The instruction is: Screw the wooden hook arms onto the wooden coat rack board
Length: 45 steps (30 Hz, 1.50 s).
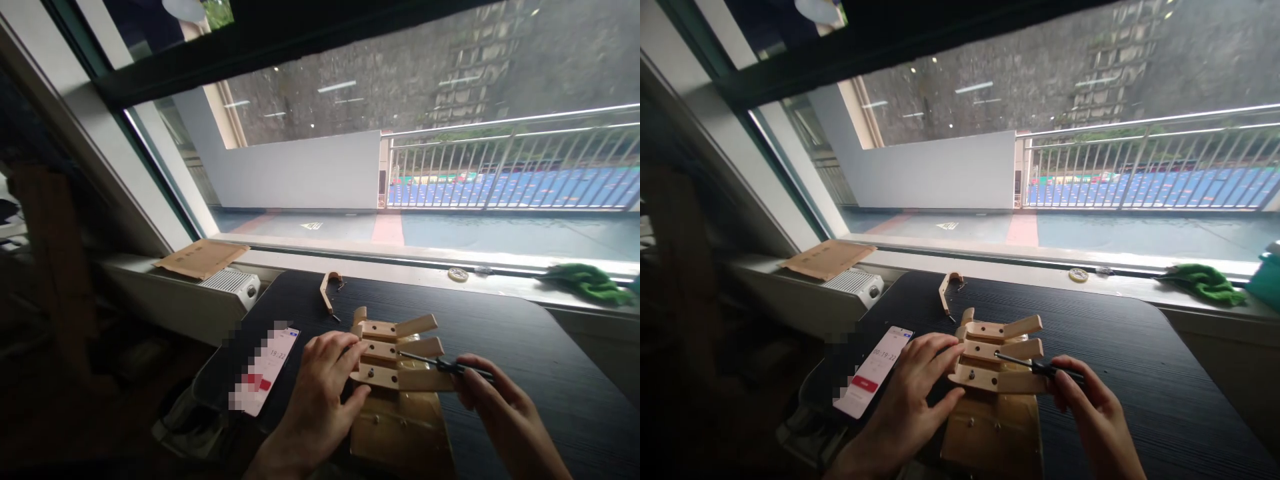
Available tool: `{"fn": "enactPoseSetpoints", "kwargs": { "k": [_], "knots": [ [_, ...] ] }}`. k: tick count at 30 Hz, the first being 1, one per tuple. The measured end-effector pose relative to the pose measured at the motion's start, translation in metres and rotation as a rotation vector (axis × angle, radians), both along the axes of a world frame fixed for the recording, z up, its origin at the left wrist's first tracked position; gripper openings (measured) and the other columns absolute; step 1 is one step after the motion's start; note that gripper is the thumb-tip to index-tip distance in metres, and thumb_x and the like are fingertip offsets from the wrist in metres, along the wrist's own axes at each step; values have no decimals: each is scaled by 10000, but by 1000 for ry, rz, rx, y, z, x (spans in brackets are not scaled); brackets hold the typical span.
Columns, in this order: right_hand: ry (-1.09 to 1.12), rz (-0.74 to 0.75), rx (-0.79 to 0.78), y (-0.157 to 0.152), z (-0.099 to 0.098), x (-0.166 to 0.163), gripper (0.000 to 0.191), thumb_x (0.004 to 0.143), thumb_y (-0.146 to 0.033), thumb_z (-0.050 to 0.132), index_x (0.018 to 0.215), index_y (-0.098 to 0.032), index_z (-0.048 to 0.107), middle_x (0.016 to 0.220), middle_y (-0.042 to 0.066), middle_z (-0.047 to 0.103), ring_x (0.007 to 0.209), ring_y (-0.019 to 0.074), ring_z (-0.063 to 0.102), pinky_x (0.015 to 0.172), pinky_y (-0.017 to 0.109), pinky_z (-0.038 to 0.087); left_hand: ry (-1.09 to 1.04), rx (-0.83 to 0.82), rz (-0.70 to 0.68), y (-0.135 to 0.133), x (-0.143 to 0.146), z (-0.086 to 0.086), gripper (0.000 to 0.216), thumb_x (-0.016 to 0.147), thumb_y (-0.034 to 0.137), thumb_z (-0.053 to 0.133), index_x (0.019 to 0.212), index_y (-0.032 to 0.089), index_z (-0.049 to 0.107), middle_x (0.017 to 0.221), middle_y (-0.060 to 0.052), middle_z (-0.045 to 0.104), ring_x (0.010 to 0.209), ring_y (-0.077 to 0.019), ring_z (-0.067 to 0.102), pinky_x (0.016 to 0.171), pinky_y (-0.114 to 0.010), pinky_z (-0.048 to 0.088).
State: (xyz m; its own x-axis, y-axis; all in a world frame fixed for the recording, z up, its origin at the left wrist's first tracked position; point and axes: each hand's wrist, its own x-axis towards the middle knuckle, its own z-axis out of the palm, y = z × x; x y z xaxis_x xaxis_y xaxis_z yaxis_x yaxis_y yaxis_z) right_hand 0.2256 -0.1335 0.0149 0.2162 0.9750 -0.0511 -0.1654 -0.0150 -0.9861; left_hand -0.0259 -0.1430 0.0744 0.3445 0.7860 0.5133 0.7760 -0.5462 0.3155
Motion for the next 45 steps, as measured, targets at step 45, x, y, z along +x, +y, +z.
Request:
{"fn": "enactPoseSetpoints", "kwargs": {
  "k": [45],
  "knots": [
    [-1089, 462, 334, 27, 102, -47, 196, 884, -307, 450, 798, -199, 590, 628, -18, 588, 530, 97, 462, 512, 218, 352, -37, 101, 19, 15, -24, -43, 232, 826, 156, 520, 1051, 213, 504, 937, -32, 673, 859, -227, 631, 866, -475, 448]
  ]
}}
